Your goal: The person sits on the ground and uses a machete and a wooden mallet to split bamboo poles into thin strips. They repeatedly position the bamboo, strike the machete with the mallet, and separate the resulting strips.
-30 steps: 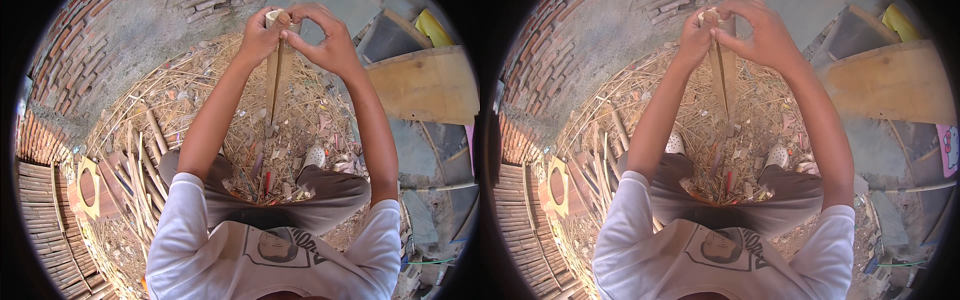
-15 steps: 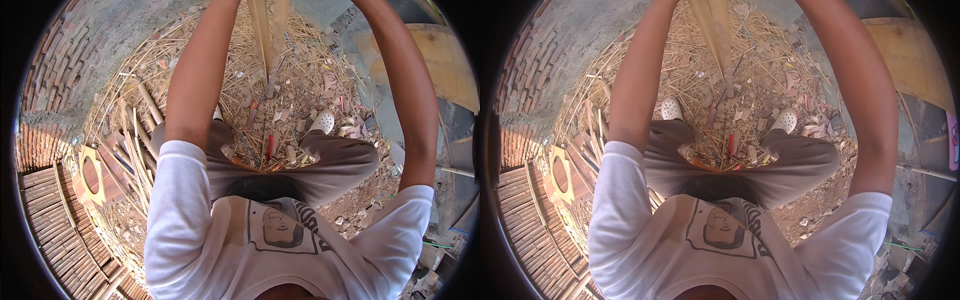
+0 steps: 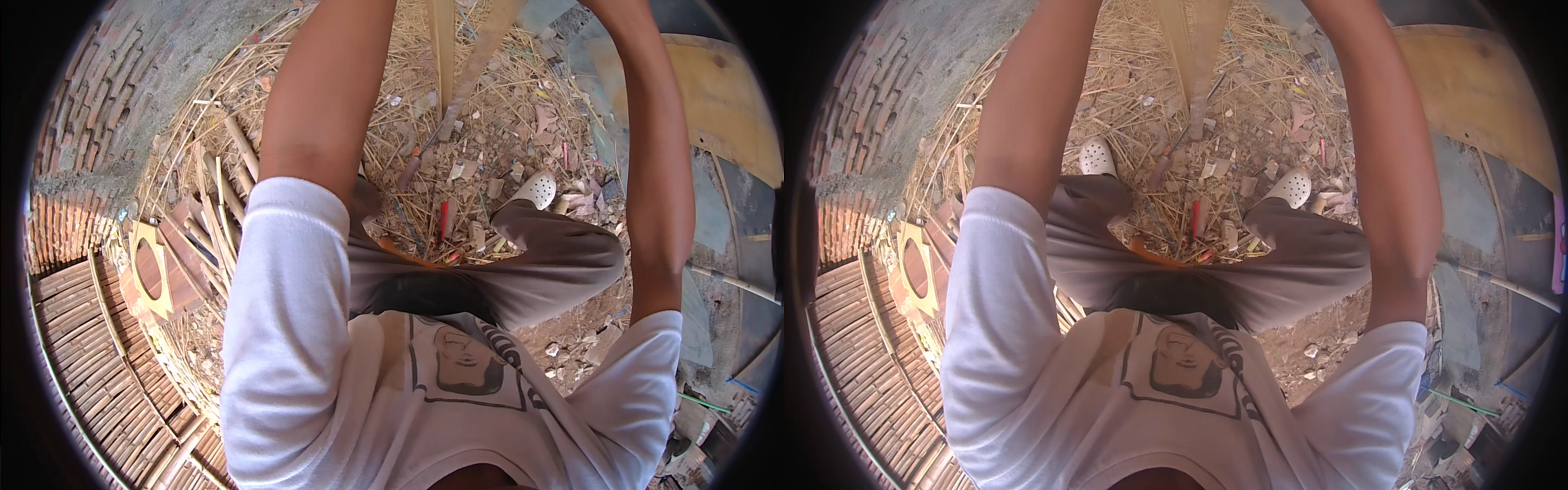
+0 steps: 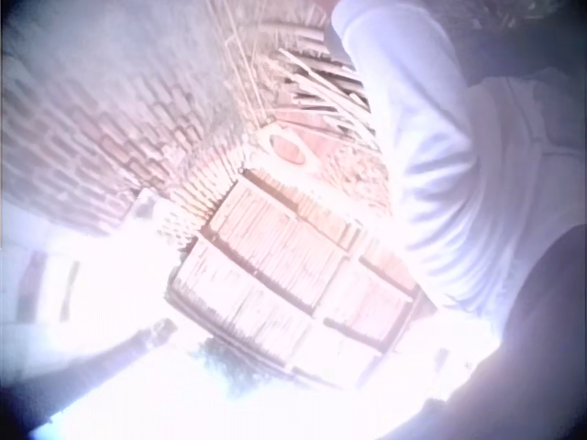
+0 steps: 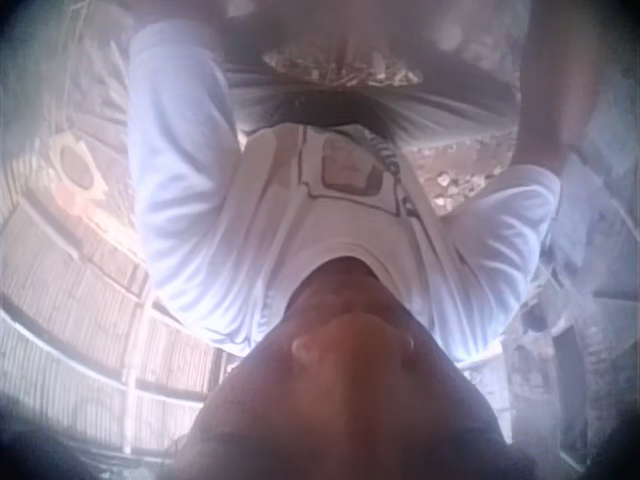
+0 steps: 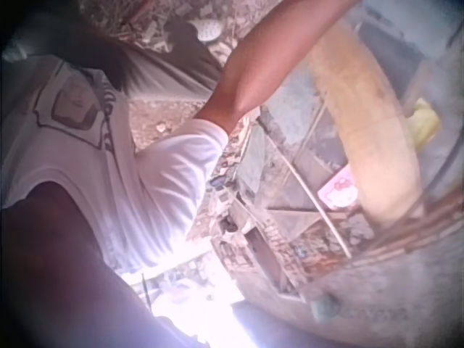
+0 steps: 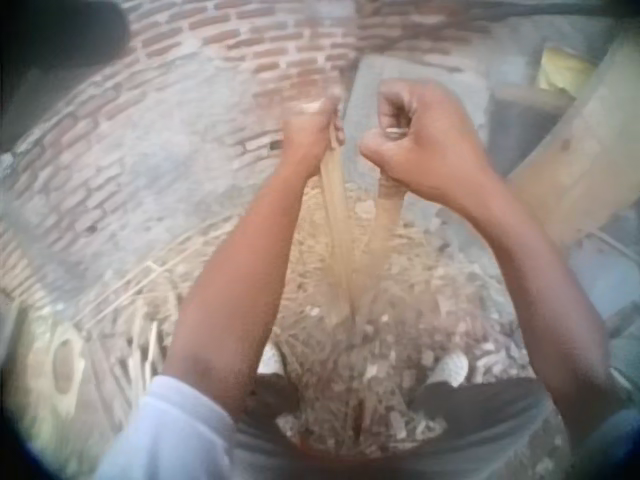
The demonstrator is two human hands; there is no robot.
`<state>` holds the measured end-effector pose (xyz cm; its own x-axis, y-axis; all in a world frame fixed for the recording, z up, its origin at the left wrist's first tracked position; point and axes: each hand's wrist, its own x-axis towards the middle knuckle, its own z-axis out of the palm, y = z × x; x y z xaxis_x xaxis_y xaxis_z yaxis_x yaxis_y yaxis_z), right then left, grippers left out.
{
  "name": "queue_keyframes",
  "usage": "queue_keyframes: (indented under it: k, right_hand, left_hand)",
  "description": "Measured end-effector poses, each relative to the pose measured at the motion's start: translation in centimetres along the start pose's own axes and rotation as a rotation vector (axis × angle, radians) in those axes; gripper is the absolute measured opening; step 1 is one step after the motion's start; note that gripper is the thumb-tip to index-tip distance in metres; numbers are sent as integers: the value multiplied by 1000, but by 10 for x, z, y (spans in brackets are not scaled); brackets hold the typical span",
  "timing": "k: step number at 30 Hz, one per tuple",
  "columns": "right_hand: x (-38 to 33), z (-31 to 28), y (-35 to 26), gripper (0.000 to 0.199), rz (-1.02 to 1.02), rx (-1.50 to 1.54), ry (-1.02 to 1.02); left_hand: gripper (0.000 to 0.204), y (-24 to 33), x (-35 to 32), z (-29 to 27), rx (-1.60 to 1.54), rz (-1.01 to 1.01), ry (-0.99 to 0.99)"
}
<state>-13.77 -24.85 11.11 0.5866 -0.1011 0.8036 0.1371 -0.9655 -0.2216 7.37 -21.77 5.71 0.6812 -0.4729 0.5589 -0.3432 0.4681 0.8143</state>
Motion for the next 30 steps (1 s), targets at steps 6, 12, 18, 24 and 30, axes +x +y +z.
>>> queue_keyframes:
  k: [6, 12, 18, 24, 30]
  right_hand:
    - [-17, 3, -18, 28, -16, -71, 152]
    - [-40, -14, -21, 25, 59, -76, 167]
    - [-42, 3, -27, 23, 41, -93, 258]
    - [-10, -6, 21, 21, 189, -218, 159]
    - [-9, 8, 24, 16, 60, -209, 241]
  left_hand:
    - [28, -6, 8, 5, -55, -86, -27]
    - [27, -22, 24, 14, -42, -48, -36]
    - [28, -31, 21, 15, -171, -116, -145]
    - [39, -14, -4, 78, -205, -7, -309]
    - [58, -15, -8, 76, -239, 15, -190]
